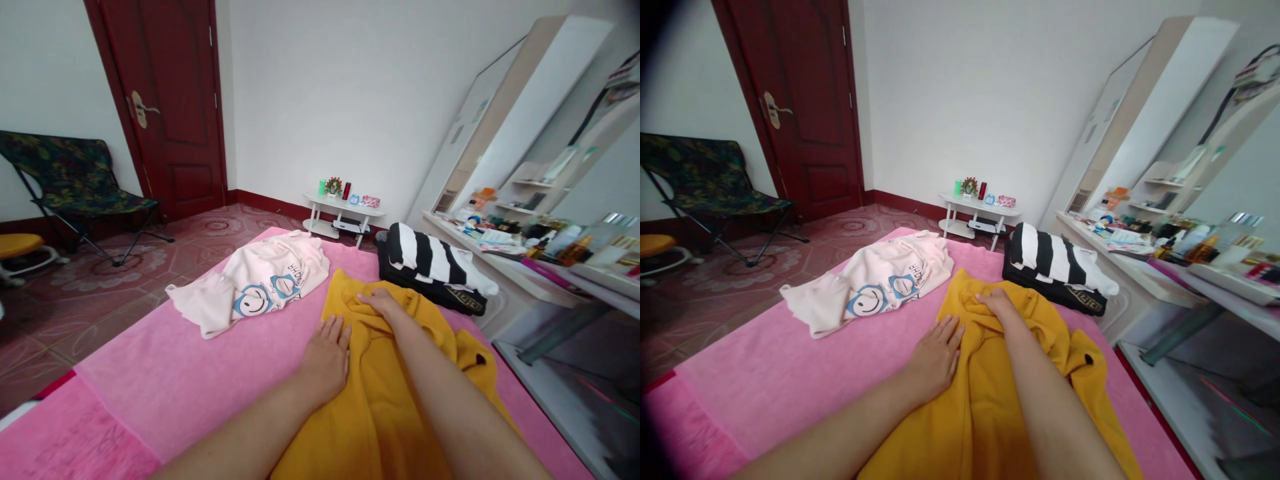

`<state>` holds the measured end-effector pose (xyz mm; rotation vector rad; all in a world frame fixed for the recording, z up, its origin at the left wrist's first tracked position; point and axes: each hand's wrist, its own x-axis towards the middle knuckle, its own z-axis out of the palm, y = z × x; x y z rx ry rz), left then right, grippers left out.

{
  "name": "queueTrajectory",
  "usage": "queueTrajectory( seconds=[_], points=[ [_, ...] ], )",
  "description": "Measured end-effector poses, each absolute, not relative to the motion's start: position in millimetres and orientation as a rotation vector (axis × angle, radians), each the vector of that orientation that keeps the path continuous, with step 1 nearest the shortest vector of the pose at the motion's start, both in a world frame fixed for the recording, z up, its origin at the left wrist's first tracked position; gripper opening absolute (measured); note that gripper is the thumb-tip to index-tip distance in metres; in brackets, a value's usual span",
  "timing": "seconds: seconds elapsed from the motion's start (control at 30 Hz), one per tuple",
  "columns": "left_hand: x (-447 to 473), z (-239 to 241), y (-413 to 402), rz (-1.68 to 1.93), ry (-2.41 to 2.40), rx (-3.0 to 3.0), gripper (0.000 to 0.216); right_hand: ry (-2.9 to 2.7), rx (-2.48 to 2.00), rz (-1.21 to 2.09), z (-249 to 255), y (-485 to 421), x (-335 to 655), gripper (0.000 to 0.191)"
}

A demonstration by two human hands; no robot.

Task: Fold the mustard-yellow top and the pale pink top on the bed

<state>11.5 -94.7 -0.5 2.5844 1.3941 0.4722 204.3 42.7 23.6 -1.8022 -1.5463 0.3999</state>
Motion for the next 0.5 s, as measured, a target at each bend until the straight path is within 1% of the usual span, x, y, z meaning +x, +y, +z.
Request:
queueTrajectory(
  seconds=[0.1, 0.23, 0.3, 0.37, 0.43, 0.5],
  points=[
    [12, 0, -94, 0.499, 1.405, 2.552, 0.056, -1.492, -1.866, 0.251, 35, 50, 206, 0.023],
    [13, 2, -93, 0.488, 1.348, 2.544, 0.058, -1.445, -1.987, -0.071, 34, 50, 214, 0.031],
    [13, 4, -93, 0.458, 1.329, 2.532, 0.058, -1.549, -2.085, -0.163, 26, 49, 217, 0.027],
    [12, 5, -93, 0.440, 1.325, 2.521, 0.058, -1.637, -2.146, -0.173, 21, 47, 217, 0.023],
    [12, 4, -92, 0.439, 1.325, 2.524, 0.058, -1.643, -2.116, -0.235, 21, 46, 211, 0.027],
    [12, 1, -92, 0.457, 1.318, 2.540, 0.058, -1.684, -1.979, -0.348, 26, 45, 202, 0.032]
  ],
)
